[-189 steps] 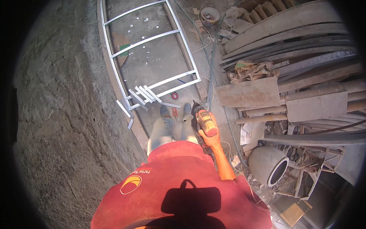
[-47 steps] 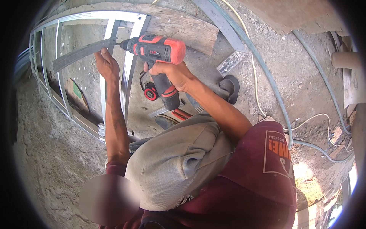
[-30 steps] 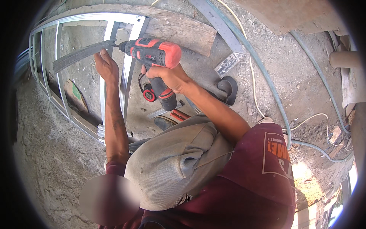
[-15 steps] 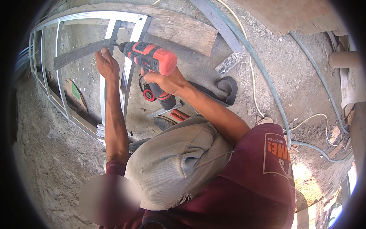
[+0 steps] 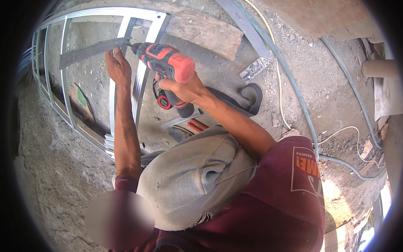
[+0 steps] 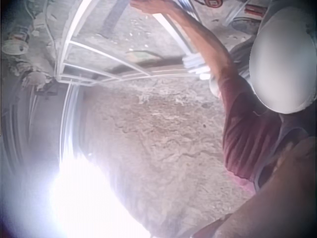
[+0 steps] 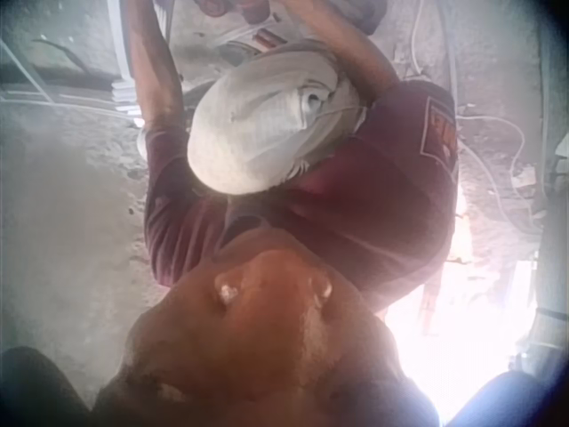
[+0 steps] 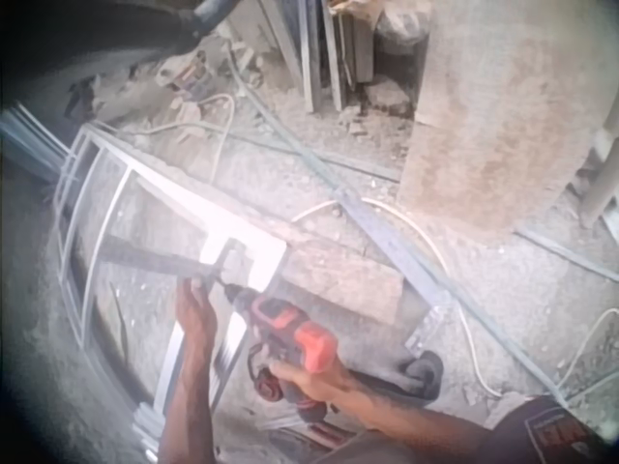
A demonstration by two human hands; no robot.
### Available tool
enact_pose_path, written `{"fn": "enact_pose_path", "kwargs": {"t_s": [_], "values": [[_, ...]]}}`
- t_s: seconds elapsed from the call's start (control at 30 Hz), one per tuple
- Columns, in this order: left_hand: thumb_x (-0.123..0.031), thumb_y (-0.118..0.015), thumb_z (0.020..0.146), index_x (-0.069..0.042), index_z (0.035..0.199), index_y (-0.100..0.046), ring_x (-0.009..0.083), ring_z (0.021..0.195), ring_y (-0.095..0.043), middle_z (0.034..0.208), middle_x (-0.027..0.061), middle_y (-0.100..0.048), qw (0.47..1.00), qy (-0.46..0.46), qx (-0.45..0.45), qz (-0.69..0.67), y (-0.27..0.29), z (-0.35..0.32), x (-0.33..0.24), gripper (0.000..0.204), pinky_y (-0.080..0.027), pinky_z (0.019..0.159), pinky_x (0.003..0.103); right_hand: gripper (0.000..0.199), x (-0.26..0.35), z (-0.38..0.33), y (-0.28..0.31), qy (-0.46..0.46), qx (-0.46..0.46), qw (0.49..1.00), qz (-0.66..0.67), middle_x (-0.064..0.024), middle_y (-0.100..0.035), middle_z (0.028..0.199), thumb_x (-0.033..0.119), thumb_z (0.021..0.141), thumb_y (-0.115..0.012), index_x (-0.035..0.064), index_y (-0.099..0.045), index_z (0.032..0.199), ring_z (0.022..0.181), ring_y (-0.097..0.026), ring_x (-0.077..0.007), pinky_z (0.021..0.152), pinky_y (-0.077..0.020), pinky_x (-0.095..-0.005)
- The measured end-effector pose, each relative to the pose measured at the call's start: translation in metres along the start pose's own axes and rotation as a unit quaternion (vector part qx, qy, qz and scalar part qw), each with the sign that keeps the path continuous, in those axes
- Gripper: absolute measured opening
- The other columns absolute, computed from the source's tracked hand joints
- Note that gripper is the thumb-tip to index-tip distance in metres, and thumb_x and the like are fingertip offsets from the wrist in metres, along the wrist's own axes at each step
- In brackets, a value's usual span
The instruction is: The person assembles a metal frame on the floor using a cordless drill, measuring tape, and pliers. They measure and mark metal bars, cut them to size, and drill screws to join the pieces into a rectangular frame.
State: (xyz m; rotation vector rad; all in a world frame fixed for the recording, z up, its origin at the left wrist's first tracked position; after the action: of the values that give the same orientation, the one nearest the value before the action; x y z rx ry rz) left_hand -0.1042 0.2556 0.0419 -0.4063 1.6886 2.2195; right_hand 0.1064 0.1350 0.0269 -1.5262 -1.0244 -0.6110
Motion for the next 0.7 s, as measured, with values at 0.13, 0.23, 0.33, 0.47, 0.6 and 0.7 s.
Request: {"fn": "enact_pose_path", "kwargs": {"t_s": [0.13, 0.23, 0.33, 0.47, 0.6, 0.7], "values": [[-0.041, -0.044, 0.108, -0.003, 0.129, -0.059, 0.0388, 0.108, -0.065, 0.116, 0.0219, -0.067, 1.0, -0.015, -0.006, -0.001, 0.0009, 0.0, -0.0002, 0.045, -0.048, 0.092, 0.044, 0.042, 0.0027, 0.0, -0.0008, 0.003, 0.002, 1.0, -0.014, -0.002, -0.068, 0.097, 0.005, 0.078, -0.068, 0.0048, -0.064, 0.12, 0.078, -0.059, -0.009, 0.071, -0.0502, -0.0268], [-0.04, -0.044, 0.108, -0.003, 0.128, -0.059, 0.0389, 0.108, -0.065, 0.116, 0.0221, -0.067, 1.0, -0.013, -0.007, -0.002, 0.0007, 0.0, 0.0018, 0.045, -0.048, 0.091, 0.044, 0.043, 0.0042, 0.0006, -0.002, 0.011, 0.003, 1.0, -0.026, -0.0018, -0.068, 0.097, 0.005, 0.078, -0.068, 0.0046, -0.064, 0.12, 0.078, -0.058, -0.0088, 0.071, -0.0499, -0.0266], [-0.04, -0.044, 0.108, -0.003, 0.128, -0.059, 0.0391, 0.106, -0.065, 0.114, 0.0223, -0.068, 1.0, -0.015, -0.006, -0.001, -0.0003, 0.0006, 0.0021, 0.045, -0.049, 0.091, 0.044, 0.044, 0.0036, 0.002, -0.0007, 0.024, 0.002, 0.998, -0.05, -0.0017, -0.067, 0.095, 0.004, 0.078, -0.067, 0.0041, -0.064, 0.122, 0.079, -0.058, -0.0091, 0.072, -0.0501, -0.0271], [-0.04, -0.044, 0.108, -0.002, 0.127, -0.06, 0.0388, 0.105, -0.066, 0.113, 0.0223, -0.068, 1.0, -0.013, -0.007, -0.012, 0.0, 0.0003, 0.0, 0.045, -0.049, 0.09, 0.044, 0.046, -0.0017, 0.0031, -0.0011, 0.023, 0.001, 0.998, -0.051, -0.0023, -0.066, 0.096, 0.002, 0.078, -0.066, 0.0036, -0.063, 0.124, 0.083, -0.059, -0.0101, 0.072, -0.0507, -0.0279], [-0.04, -0.045, 0.108, -0.002, 0.126, -0.06, 0.0378, 0.104, -0.066, 0.113, 0.0218, -0.068, 1.0, -0.016, -0.013, -0.019, 0.0004, 0.0006, 0.0004, 0.045, -0.049, 0.09, 0.043, 0.047, 0.0012, 0.0055, -0.0027, 0.045, 0.002, 0.997, -0.061, -0.0031, -0.065, 0.098, 0.002, 0.079, -0.066, 0.0033, -0.062, 0.126, 0.087, -0.06, -0.0111, 0.073, -0.0515, -0.0283], [-0.039, -0.046, 0.108, -0.002, 0.126, -0.061, 0.037, 0.104, -0.066, 0.112, 0.0212, -0.069, 0.999, -0.014, -0.016, -0.029, 0.0013, 0.0, 0.0002, 0.044, -0.049, 0.09, 0.043, 0.046, -0.0012, 0.0068, -0.0041, 0.045, -0.006, 0.998, -0.036, -0.0029, -0.065, 0.099, 0.0, 0.08, -0.066, 0.0028, -0.061, 0.126, 0.09, -0.061, -0.0114, 0.076, -0.0523, -0.0288]]}}
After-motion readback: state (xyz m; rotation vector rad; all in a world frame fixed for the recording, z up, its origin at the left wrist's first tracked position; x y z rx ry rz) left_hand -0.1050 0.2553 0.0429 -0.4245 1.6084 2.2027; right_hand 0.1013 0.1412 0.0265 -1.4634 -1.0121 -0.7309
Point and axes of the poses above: each hand's wrist, its own z-axis towards the middle knuckle, its own y-axis out of the back of the hand, x = y × z, the point moved 5 cm from there along z, towards the middle knuckle
